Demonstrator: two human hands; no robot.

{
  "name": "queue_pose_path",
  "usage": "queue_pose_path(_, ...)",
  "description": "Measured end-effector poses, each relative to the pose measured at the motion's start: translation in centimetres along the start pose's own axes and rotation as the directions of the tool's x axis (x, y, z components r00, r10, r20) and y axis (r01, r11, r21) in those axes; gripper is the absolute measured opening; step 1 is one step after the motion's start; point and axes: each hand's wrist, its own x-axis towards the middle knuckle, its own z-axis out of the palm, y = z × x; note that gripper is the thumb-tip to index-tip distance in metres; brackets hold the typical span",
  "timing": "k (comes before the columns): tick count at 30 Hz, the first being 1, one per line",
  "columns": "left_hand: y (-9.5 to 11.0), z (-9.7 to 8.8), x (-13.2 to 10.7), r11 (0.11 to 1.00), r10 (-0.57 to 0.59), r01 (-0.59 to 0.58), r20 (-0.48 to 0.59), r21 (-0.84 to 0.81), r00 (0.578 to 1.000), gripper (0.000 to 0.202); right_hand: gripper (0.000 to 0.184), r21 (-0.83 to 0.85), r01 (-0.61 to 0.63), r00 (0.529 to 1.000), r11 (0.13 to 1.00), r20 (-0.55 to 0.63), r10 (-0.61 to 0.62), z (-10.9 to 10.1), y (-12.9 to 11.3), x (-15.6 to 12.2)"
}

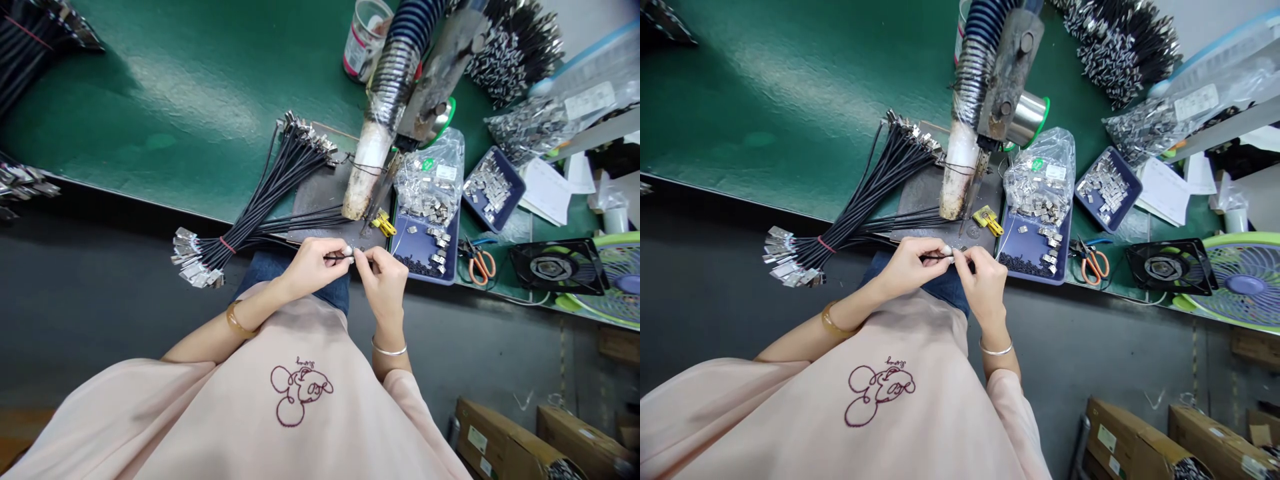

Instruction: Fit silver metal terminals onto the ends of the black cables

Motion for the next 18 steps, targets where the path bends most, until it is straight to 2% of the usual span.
queue_pose_path(3,0.0,0.0,0.0,0.999,-0.025,0.025,0.0,-0.025,1.0,0.011,0.031,-0.026,0.008,0.997,1.0,-0.074,-0.01,0.0,0.0,-0.2)
queue_pose_path(6,0.0,0.0,0.2,0.986,-0.091,0.09,-0.005,-0.141,0.996,0.016,0.014,0.201,-0.063,0.972,0.978,-0.211,0.106,-0.7,-0.1,-0.6)
queue_pose_path(8,0.0,0.0,0.3,0.973,-0.126,0.122,-0.009,-0.196,0.992,0.018,0.017,0.357,-0.073,0.943,0.931,-0.279,0.181,-1.2,-0.1,-0.8)
queue_pose_path(10,-0.1,0.1,0.5,0.966,-0.148,0.14,-0.021,-0.217,0.989,0.017,0.016,0.388,-0.068,0.93,0.919,-0.308,0.199,-1.4,-0.2,-1.0)
queue_pose_path(12,-0.1,0.2,0.7,0.96,-0.164,0.152,-0.031,-0.235,0.986,0.016,0.01,0.337,-0.075,0.942,0.938,-0.284,0.178,-1.4,-0.3,-0.9)
queue_pose_path(14,-0.1,0.3,0.8,0.949,-0.183,0.171,-0.021,-0.264,0.983,0.015,0.006,0.316,-0.079,0.969,0.945,-0.198,0.148,-1.0,-0.1,-0.7)
queue_pose_path(16,0.0,0.3,1.0,0.939,-0.2,0.188,-0.012,-0.287,0.98,0.014,0.008,0.361,-0.101,0.984,0.927,-0.102,0.147,-0.5,0.1,-0.4)
queue_pose_path(18,0.1,0.4,1.2,0.94,-0.208,0.193,-0.026,-0.281,0.978,0.014,0.011,0.41,-0.125,0.986,0.904,-0.053,0.16,-0.1,0.4,-0.1)
